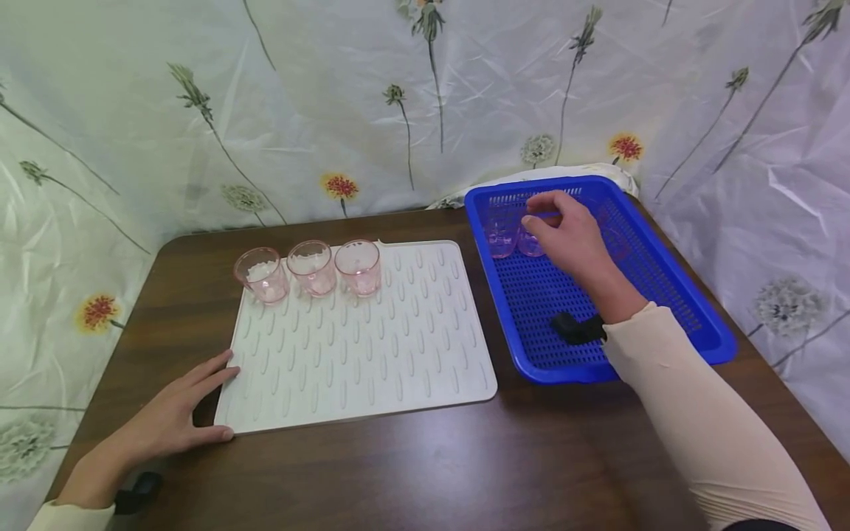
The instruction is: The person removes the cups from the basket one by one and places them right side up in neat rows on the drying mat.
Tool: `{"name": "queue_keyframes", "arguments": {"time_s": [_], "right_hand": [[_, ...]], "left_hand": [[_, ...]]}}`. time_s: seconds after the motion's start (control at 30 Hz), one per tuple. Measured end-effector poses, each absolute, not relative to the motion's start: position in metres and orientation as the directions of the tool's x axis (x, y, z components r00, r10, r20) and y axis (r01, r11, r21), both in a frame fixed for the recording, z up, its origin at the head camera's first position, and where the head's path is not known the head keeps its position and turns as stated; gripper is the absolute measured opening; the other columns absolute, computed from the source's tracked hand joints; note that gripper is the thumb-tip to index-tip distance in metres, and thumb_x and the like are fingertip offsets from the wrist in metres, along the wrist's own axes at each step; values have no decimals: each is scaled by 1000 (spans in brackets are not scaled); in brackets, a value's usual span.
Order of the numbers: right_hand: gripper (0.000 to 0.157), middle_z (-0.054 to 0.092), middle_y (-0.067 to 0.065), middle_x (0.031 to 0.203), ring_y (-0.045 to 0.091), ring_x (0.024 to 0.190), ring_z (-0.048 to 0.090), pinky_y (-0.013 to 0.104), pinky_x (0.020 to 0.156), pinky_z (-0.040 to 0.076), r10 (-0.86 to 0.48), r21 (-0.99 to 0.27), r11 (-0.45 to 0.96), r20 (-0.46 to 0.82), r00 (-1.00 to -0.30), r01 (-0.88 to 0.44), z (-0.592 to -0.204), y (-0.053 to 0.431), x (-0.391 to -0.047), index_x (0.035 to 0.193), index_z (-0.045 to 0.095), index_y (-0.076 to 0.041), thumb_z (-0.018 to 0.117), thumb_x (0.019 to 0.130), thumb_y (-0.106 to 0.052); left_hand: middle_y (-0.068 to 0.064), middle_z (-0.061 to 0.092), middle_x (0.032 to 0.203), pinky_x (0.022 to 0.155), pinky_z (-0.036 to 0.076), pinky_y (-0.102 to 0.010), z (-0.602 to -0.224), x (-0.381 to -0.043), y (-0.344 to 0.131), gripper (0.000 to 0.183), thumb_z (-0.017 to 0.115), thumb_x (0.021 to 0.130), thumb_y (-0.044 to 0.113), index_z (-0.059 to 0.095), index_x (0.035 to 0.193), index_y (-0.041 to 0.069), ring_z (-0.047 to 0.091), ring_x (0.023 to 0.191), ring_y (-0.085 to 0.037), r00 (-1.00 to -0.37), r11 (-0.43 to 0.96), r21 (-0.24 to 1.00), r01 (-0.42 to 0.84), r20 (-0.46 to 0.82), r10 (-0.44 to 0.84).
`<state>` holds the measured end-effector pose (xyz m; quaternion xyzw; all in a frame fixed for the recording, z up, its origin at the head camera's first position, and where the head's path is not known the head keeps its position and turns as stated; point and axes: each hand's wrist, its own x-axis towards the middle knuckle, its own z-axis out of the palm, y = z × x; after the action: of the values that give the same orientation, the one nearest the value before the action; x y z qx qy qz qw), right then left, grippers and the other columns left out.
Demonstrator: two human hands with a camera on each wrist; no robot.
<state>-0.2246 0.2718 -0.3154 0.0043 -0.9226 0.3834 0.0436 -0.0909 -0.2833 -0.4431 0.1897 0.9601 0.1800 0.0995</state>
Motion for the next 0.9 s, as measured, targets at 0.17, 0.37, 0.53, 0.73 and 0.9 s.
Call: {"name": "queue_keyframes", "arguments": {"time_s": [0.17,0.37,0.53,0.73,0.9], "right_hand": [[49,52,25,139,42,121,52,58,99,44,40,-677,736,63,-997,-14,-324,288,-232,139,47,-2,48,103,-35],[54,48,28,141,46,125,48,63,100,43,90,-637,769,15,-996,60,-332,306,-241,142,44,0,45,103,-39],[57,46,31,141,49,128,45,66,102,40,111,-616,782,-11,-994,94,-338,318,-244,141,44,2,44,103,-41],[56,47,32,140,51,129,45,65,102,40,137,-600,794,20,-990,98,-339,330,-245,139,45,3,45,102,-39],[58,46,35,139,52,126,45,66,102,38,207,-565,810,31,-978,154,-343,339,-246,139,44,6,44,101,-38]], "left_hand": [[-18,34,160,106,38,-67,-445,-91,-284,93,77,73,62,49,146,12,38,142,-45,-908,860,386,333,-114,403],[-17,33,161,107,38,-67,-446,-91,-284,93,78,73,62,49,146,13,38,142,-45,-910,862,387,326,-119,398],[-17,34,160,106,38,-67,-446,-91,-284,93,78,73,62,49,146,13,39,142,-45,-908,862,383,333,-118,403],[-17,34,160,106,39,-67,-445,-91,-284,93,79,72,61,49,146,13,39,142,-45,-909,864,383,328,-121,399],[-17,34,160,106,38,-67,-445,-91,-283,93,79,73,61,49,146,13,38,142,-45,-910,865,381,328,-118,397]]}}
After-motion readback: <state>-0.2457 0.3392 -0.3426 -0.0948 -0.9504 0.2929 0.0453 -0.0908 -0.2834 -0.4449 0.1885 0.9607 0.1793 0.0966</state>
